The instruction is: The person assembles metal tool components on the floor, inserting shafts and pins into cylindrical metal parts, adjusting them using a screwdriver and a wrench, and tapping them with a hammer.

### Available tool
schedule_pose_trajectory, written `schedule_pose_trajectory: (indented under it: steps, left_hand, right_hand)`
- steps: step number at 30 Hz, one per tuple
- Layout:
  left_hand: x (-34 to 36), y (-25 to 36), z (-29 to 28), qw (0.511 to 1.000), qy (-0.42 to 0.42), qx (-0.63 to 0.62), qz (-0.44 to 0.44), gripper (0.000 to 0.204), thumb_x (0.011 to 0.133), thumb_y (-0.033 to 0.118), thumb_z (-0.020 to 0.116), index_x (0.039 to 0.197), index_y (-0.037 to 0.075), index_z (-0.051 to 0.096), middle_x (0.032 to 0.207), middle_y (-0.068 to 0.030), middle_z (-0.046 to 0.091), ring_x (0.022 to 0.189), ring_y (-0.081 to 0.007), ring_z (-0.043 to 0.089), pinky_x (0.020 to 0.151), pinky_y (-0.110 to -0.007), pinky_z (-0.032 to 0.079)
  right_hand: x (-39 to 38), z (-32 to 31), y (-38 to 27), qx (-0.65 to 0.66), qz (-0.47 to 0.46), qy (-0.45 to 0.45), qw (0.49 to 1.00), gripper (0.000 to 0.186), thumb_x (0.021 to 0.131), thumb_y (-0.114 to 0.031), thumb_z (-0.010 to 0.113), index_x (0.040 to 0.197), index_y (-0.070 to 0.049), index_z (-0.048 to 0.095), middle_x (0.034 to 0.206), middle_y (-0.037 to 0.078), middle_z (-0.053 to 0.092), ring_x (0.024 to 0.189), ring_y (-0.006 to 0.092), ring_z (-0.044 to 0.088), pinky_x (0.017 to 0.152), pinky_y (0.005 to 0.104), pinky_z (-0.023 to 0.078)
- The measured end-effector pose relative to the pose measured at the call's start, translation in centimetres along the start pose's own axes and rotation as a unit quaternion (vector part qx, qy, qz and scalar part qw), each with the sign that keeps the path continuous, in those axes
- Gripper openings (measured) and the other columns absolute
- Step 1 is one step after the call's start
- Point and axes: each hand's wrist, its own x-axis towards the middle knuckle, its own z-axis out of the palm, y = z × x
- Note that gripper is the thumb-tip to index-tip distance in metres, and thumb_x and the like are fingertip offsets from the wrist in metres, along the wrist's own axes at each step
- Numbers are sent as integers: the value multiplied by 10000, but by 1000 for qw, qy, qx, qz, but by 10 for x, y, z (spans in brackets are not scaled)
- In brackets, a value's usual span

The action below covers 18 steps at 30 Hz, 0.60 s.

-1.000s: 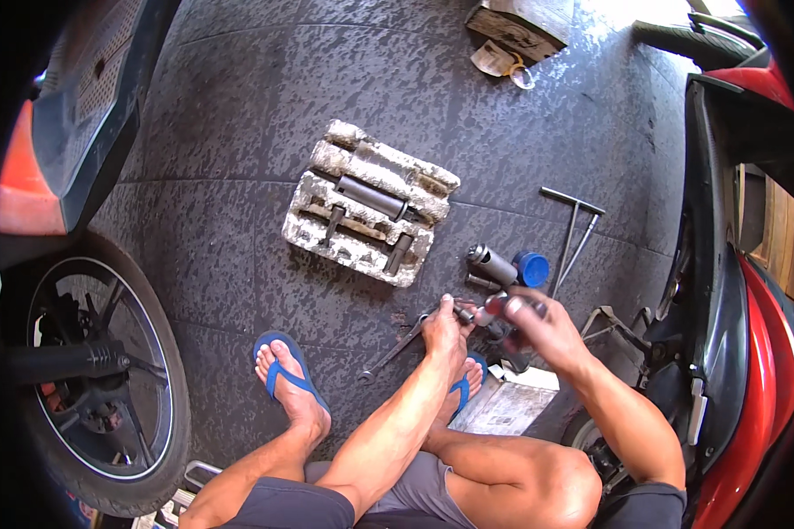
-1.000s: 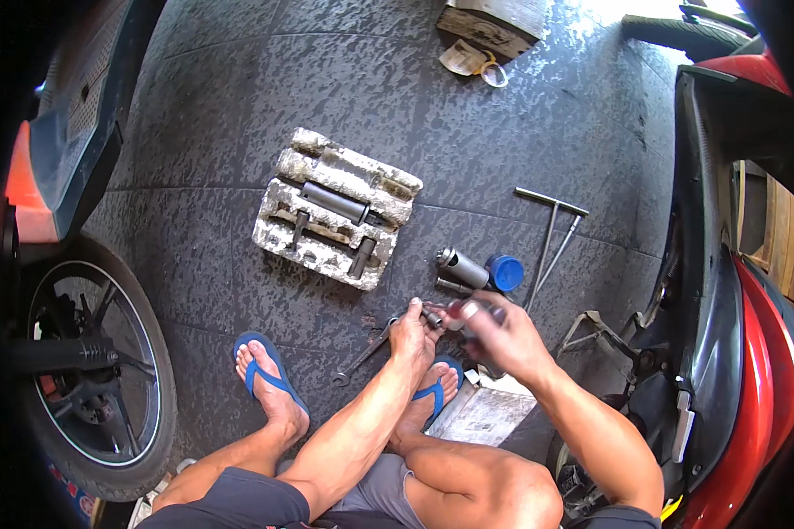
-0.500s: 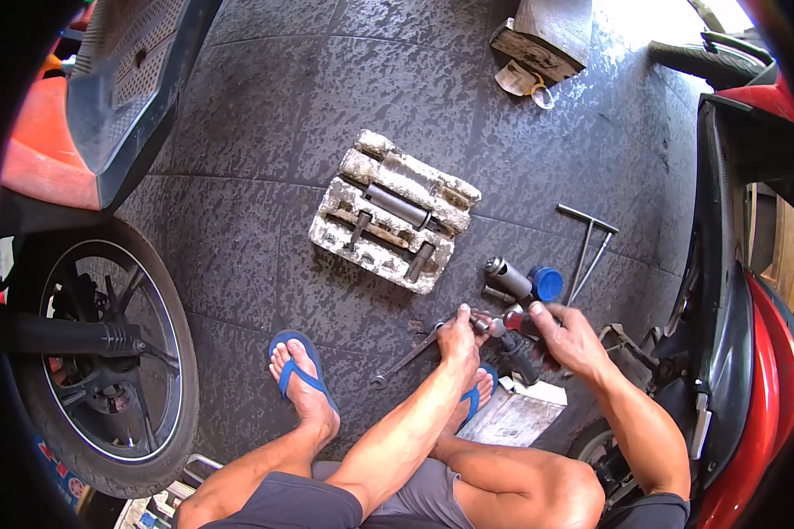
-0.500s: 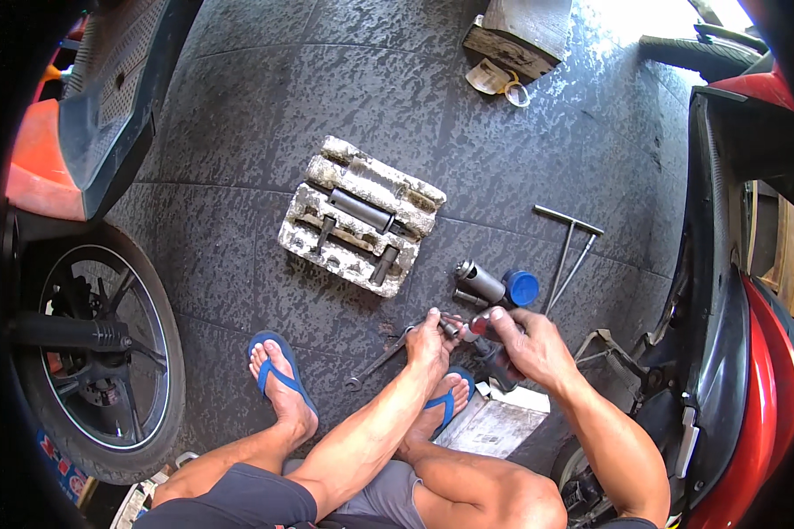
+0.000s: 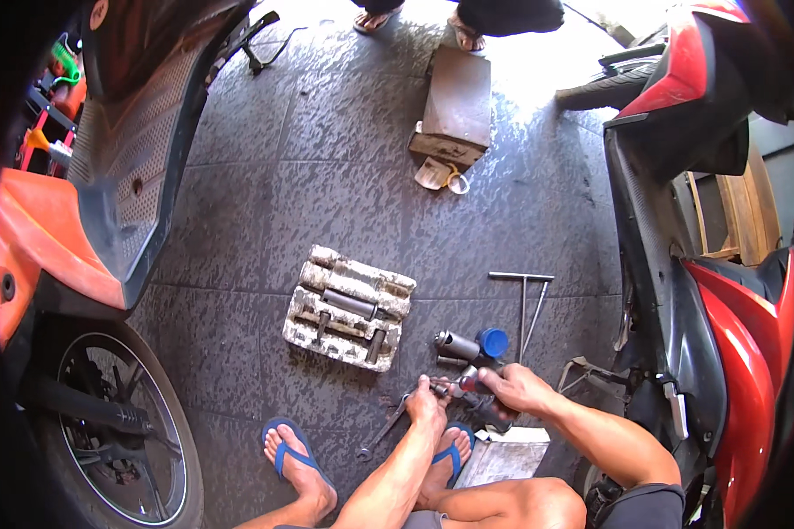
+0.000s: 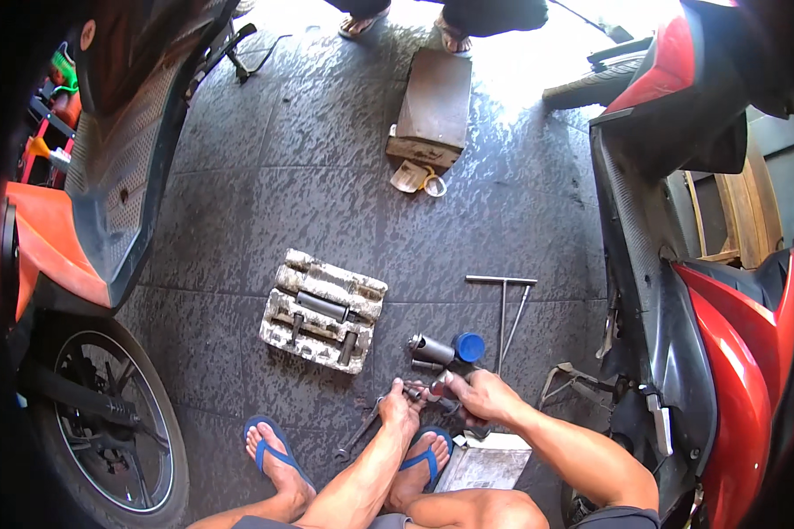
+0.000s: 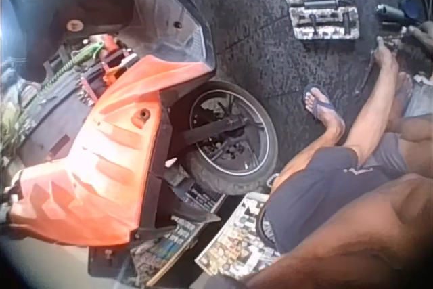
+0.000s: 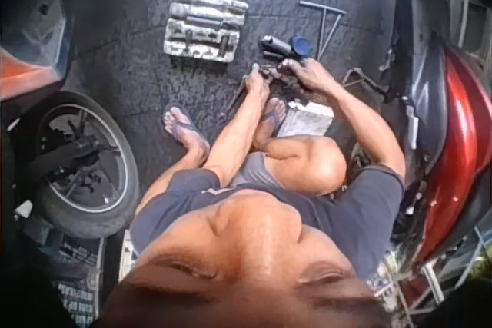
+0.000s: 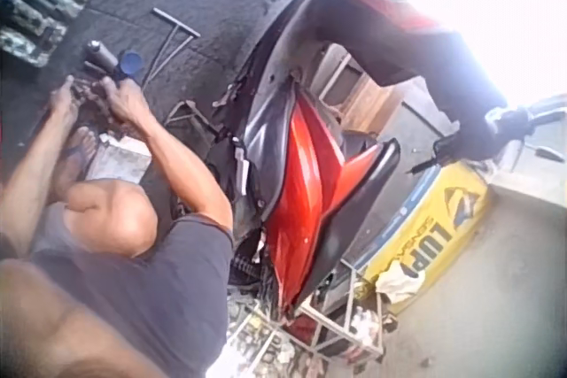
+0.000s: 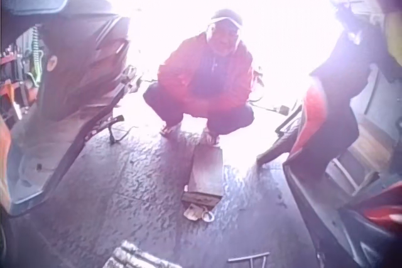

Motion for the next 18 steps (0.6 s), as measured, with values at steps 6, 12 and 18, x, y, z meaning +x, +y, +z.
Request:
schedule_pose_trajectory:
  steps: [6, 12, 18]
  left_hand:
    - [4, 2, 5, 1000, -13, 11, -1, 370, 1078, 279, 419, 959, -26, 590, 874, -182, 666, 735, -274, 666, 666, -432, 610]
    - [11, 4, -2, 1000, 9, 14, 9, 362, 1074, 264, 427, 956, -35, 593, 873, -183, 672, 718, -279, 669, 632, -437, 612]
    - [6, -5, 13, 998, 21, 47, 25, 316, 1062, 231, 448, 958, -35, 583, 844, -188, 659, 746, -314, 669, 635, -469, 615]
  right_hand:
    - [6, 8, 25, -278, -344, 148, 885, 361, 870, -286, 703, 1185, -113, 668, 939, 202, 631, 865, 410, 659, 760, 489, 538]
    - [4, 27, 20, -218, -257, 230, 913, 371, 939, -399, 629, 1151, -95, 641, 834, 228, 695, 812, 433, 688, 697, 534, 532]
    - [1, 40, 36, -156, -393, 349, 836, 339, 921, -323, 652, 1128, -59, 601, 827, 226, 710, 777, 482, 676, 736, 545, 535]
